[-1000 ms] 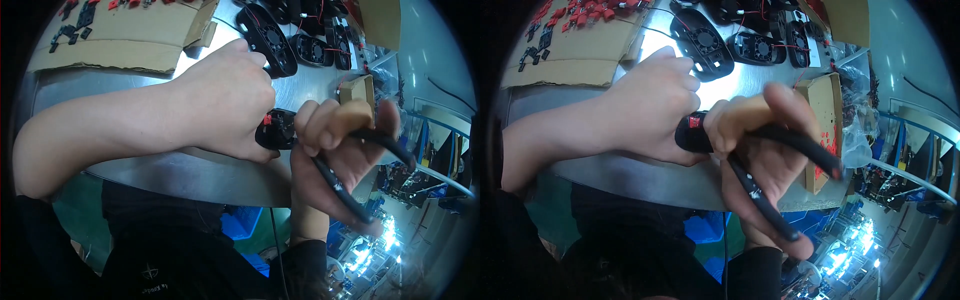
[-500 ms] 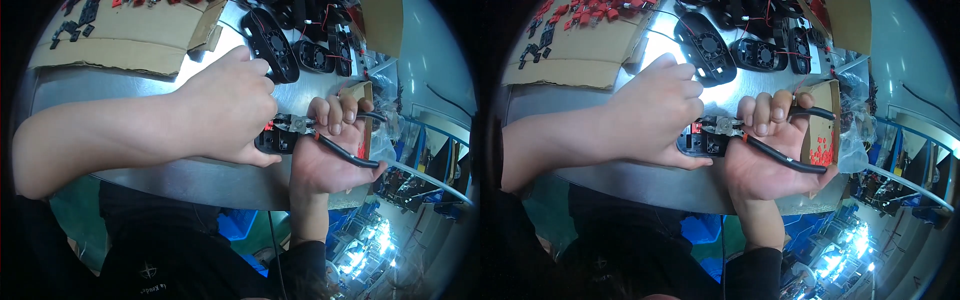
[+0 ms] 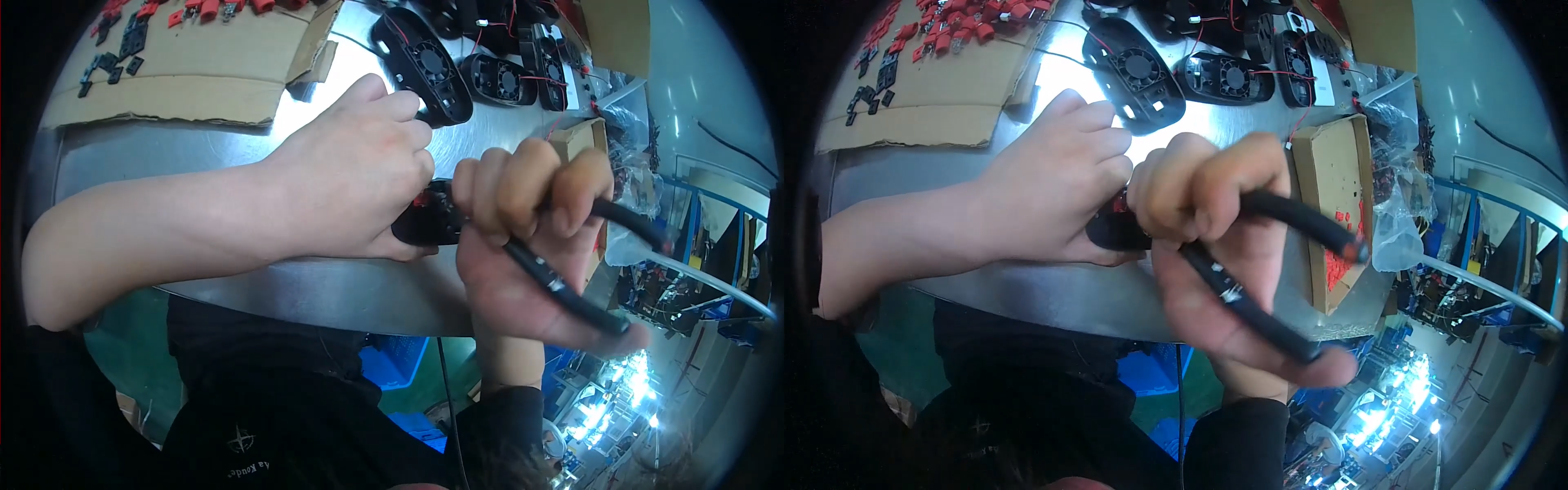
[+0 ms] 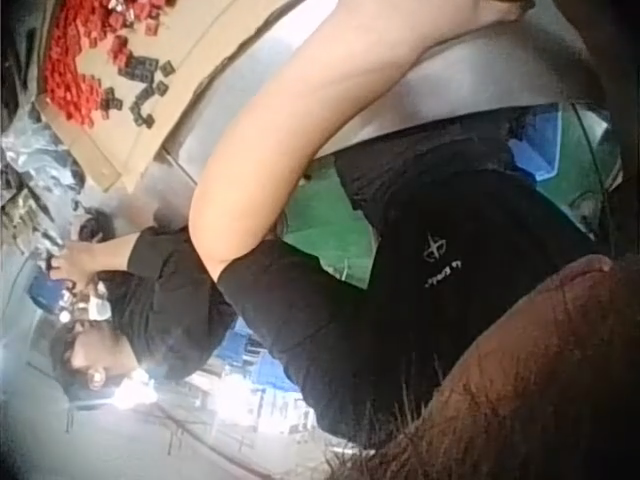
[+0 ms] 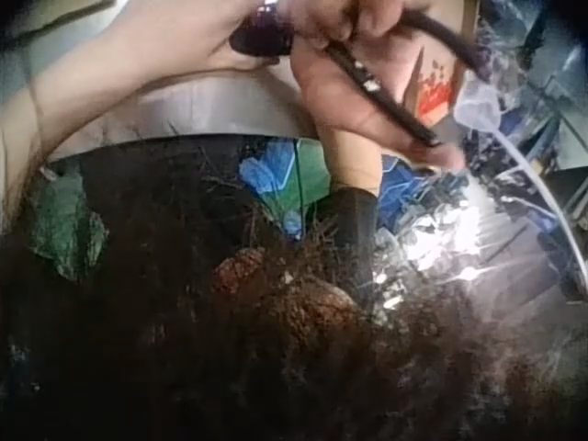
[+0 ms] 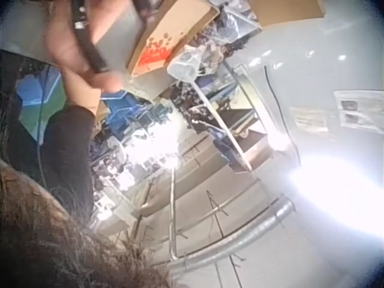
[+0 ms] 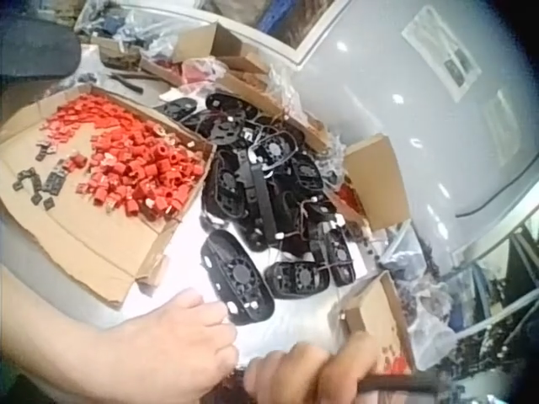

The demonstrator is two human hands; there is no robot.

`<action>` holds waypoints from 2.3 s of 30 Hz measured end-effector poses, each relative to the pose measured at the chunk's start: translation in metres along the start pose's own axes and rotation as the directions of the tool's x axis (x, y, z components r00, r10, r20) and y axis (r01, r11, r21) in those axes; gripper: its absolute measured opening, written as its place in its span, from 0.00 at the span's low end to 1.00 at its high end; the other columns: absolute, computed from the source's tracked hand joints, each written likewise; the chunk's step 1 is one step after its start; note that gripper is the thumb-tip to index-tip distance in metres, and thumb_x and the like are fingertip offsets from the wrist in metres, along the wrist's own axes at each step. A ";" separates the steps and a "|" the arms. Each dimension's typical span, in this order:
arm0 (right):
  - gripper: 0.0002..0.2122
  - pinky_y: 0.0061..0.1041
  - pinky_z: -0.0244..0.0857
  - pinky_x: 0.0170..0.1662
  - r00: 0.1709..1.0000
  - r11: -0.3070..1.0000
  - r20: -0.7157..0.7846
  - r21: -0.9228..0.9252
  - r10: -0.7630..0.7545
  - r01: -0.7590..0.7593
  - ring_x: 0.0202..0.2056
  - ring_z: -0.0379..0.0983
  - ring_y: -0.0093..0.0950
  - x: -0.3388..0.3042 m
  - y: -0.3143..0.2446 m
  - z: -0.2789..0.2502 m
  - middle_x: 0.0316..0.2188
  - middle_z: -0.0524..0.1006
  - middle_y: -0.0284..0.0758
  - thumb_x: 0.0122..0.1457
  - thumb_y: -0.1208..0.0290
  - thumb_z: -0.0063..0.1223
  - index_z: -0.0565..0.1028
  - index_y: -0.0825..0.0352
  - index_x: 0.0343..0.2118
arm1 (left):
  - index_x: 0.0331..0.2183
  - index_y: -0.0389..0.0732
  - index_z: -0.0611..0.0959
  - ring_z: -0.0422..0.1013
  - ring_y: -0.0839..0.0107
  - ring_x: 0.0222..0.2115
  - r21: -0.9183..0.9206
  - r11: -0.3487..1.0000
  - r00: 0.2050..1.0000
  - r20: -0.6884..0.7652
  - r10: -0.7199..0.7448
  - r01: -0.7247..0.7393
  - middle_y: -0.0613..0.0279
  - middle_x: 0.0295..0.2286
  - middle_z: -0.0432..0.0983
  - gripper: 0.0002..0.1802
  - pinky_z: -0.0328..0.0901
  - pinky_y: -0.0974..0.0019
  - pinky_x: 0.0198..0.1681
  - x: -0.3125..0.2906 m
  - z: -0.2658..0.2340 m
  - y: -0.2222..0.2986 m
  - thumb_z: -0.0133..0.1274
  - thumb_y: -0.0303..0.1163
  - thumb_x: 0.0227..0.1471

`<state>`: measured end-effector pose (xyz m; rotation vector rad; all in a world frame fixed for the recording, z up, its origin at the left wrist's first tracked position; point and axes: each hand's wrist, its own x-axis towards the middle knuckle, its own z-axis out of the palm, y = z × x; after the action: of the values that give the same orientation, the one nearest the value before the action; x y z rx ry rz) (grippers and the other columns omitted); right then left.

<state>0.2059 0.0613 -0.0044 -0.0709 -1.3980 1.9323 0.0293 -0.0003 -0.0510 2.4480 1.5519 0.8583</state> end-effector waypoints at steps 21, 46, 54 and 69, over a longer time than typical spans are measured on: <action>0.30 0.30 0.51 0.24 0.859 0.813 0.501 -0.455 -0.104 0.364 0.17 0.58 0.24 -0.002 0.003 0.002 0.21 0.68 0.32 0.57 0.37 0.68 0.67 0.61 0.37 | 0.19 0.41 0.81 0.70 0.61 0.35 0.001 0.998 0.995 0.085 0.055 -0.055 0.60 0.25 0.72 0.23 0.61 0.55 0.44 0.003 -0.004 -0.008 0.68 0.52 0.35; 0.42 0.26 0.46 0.30 0.982 0.973 -0.095 -0.177 -0.164 0.146 0.23 0.53 0.19 -0.008 0.001 0.008 0.26 0.61 0.27 0.43 0.17 0.60 0.63 0.56 0.39 | 0.23 0.40 0.77 0.69 0.61 0.34 -0.012 0.999 0.998 -0.026 0.051 -0.051 0.59 0.26 0.72 0.30 0.61 0.56 0.42 -0.002 0.002 -0.004 0.70 0.57 0.40; 0.41 0.25 0.47 0.31 0.986 0.997 -0.147 -0.006 -0.074 0.074 0.23 0.53 0.19 -0.007 0.005 0.002 0.25 0.60 0.25 0.43 0.16 0.58 0.61 0.54 0.35 | 0.25 0.39 0.82 0.69 0.63 0.39 0.013 1.000 0.999 -0.028 0.015 -0.015 0.60 0.29 0.74 0.31 0.61 0.58 0.46 -0.003 0.005 0.003 0.68 0.61 0.45; 0.40 0.24 0.55 0.27 0.980 0.941 0.071 -0.274 -0.187 0.200 0.18 0.56 0.19 -0.014 0.013 0.004 0.19 0.63 0.25 0.43 0.15 0.57 0.62 0.54 0.33 | 0.22 0.38 0.79 0.70 0.61 0.35 -0.014 0.999 0.997 0.056 0.051 -0.051 0.58 0.26 0.73 0.33 0.61 0.55 0.43 0.001 -0.002 -0.005 0.70 0.61 0.39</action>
<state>0.2075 0.0481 -0.0187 -0.0227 -1.6371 1.5753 0.0249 0.0022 -0.0509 2.4907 1.4672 0.7972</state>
